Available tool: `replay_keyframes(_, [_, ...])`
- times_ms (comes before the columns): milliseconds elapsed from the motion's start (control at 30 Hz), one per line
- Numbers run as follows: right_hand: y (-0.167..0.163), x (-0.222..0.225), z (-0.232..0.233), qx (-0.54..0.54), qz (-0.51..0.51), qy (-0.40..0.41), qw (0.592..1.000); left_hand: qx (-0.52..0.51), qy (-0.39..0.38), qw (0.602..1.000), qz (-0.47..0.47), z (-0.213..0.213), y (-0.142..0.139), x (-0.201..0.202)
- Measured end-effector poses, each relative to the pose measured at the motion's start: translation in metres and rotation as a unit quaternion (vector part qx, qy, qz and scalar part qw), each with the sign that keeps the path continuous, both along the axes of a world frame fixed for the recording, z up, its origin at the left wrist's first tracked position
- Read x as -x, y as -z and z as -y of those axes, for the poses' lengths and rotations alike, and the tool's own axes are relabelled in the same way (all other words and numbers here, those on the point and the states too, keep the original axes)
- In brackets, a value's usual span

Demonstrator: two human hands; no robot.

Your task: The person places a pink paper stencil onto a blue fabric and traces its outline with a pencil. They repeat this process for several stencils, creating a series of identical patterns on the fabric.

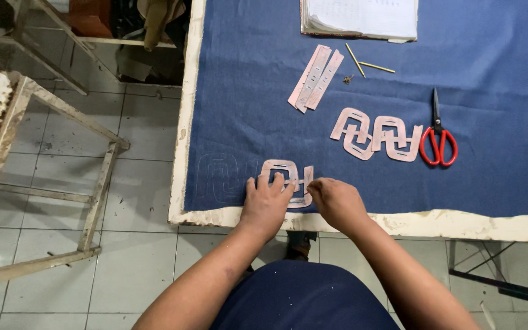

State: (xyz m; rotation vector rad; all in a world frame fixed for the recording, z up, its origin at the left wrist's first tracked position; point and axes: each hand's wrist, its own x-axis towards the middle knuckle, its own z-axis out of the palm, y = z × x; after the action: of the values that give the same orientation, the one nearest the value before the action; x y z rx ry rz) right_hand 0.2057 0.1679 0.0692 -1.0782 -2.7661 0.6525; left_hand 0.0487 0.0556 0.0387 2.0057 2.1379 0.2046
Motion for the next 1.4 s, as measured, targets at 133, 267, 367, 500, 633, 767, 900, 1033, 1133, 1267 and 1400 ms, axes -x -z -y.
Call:
replay_keyframes(133, [0.007,0.006,-0.003,-0.043,-0.07,0.002,0.997,0.01,-0.001,1.0,0.005,-0.001,-0.004,0.0])
replay_keyframes(267, [0.006,0.008,-0.008,0.003,-0.056,0.034,0.998,0.029,0.002,1.0,-0.003,-0.001,-0.008,0.0])
replay_keyframes(367, [0.001,0.007,-0.013,0.05,-0.056,0.074,0.994,0.012,-0.001,1.0,-0.002,0.0,-0.01,-0.001])
replay_keyframes(500, [-0.001,0.009,-0.015,0.066,-0.06,0.078,0.993,0.009,-0.005,1.0,-0.005,-0.001,-0.009,-0.001])
replay_keyframes(633, [0.001,0.011,-0.017,0.037,-0.026,0.06,0.997,0.016,-0.004,1.0,0.0,-0.002,-0.012,0.0])
replay_keyframes(767, [0.004,0.019,-0.026,0.022,-0.024,0.06,0.998,0.048,-0.002,0.999,0.003,-0.004,-0.018,0.0])
replay_keyframes(900, [0.006,0.022,-0.029,0.024,-0.044,0.074,0.996,0.057,-0.002,0.998,0.007,-0.003,-0.022,0.0])
replay_keyframes(1033, [0.008,0.021,-0.029,0.024,-0.062,0.076,0.995,0.035,-0.01,0.999,0.012,-0.002,-0.02,0.0])
replay_keyframes(1133, [0.01,0.018,-0.03,0.023,-0.064,0.081,0.994,0.035,-0.009,0.999,0.01,-0.003,-0.017,0.0])
replay_keyframes(1267, [0.01,0.012,-0.037,0.007,-0.049,0.082,0.995,0.023,-0.005,1.0,0.007,-0.002,-0.015,0.0])
replay_keyframes(1400, [0.008,0.005,-0.044,-0.015,-0.041,0.08,0.996,0.02,-0.004,1.0,-0.002,-0.003,-0.015,0.0])
